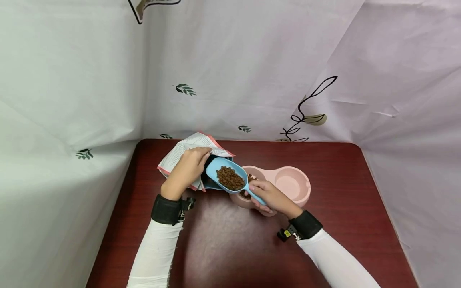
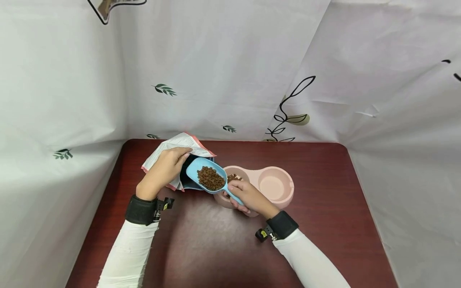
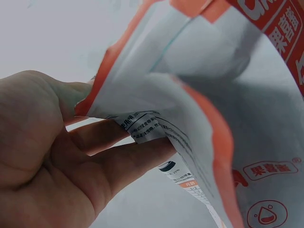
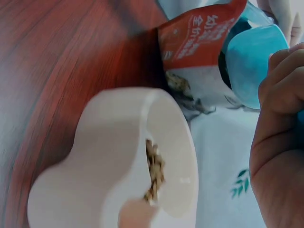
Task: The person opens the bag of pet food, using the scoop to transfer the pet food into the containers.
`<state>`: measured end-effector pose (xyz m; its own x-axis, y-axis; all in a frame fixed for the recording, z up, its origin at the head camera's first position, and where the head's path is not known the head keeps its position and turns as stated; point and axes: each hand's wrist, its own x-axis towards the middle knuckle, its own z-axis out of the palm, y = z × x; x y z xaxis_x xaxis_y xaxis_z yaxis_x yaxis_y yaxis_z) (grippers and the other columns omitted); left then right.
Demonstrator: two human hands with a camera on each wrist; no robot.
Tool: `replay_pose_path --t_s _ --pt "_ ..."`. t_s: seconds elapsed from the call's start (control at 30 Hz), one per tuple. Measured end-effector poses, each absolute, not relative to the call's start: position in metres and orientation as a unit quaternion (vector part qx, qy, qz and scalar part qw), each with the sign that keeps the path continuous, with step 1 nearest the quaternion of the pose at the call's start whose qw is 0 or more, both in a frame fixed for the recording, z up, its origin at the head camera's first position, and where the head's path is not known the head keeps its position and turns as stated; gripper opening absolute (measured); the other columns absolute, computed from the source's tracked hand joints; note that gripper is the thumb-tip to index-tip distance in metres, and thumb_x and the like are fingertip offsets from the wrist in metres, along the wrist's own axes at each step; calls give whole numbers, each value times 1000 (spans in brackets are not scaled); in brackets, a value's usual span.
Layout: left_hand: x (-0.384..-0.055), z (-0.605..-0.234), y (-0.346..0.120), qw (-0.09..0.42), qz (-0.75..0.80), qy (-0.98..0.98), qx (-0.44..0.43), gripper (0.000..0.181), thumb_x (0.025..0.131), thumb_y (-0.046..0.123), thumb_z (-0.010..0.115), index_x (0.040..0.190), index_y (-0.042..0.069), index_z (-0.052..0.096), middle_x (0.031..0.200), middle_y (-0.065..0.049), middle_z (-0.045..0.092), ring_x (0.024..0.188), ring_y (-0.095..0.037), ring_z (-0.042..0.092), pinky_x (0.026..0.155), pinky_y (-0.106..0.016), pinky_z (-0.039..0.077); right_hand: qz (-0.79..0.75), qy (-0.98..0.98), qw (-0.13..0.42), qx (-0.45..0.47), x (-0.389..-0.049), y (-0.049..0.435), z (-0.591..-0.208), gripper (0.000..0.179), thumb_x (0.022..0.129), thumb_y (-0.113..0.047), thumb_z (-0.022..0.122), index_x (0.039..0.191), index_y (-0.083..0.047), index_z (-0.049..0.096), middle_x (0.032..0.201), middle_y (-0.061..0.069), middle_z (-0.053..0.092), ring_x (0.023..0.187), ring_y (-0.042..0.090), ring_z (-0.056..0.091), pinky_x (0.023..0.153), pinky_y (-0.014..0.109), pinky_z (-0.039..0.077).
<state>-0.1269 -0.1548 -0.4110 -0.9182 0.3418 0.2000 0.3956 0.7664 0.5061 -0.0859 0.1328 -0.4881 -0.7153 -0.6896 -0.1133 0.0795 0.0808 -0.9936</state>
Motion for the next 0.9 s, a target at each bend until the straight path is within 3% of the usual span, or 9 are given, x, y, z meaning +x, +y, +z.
replay_pose_path --t_s 0.2,0.43,0.7,0.9 --pt "-127 -411 -156 48 -278 -939 -199 29 101 11 51 124 -1 65 121 -20 68 115 -33 60 98 -51 50 -628 688 270 -242 -78 160 -482 34 108 -21 33 99 3 56 60 14 49 34 10 37 24 28 31" --pt "-126 -410 -154 44 -276 -940 -195 29 101 12 51 124 0 65 122 -20 67 115 -33 60 97 -50 51 -628 694 240 -258 -70 200 -471 30 108 -11 30 101 1 56 59 25 46 32 23 34 24 30 32" --pt "-126 -410 -152 43 -276 -940 -194 29 101 12 51 123 -1 66 119 -20 68 113 -32 61 94 -49 52 -669 672 148 -282 -58 242 -462 28 104 7 26 104 9 54 60 17 47 31 17 37 23 27 32" --pt "-124 -410 -152 46 -274 -941 -196 28 101 11 52 122 -1 66 119 -20 68 113 -32 61 94 -49 52 -662 681 134 -282 -52 267 -459 29 103 11 24 106 11 53 61 14 47 32 13 38 24 24 32"
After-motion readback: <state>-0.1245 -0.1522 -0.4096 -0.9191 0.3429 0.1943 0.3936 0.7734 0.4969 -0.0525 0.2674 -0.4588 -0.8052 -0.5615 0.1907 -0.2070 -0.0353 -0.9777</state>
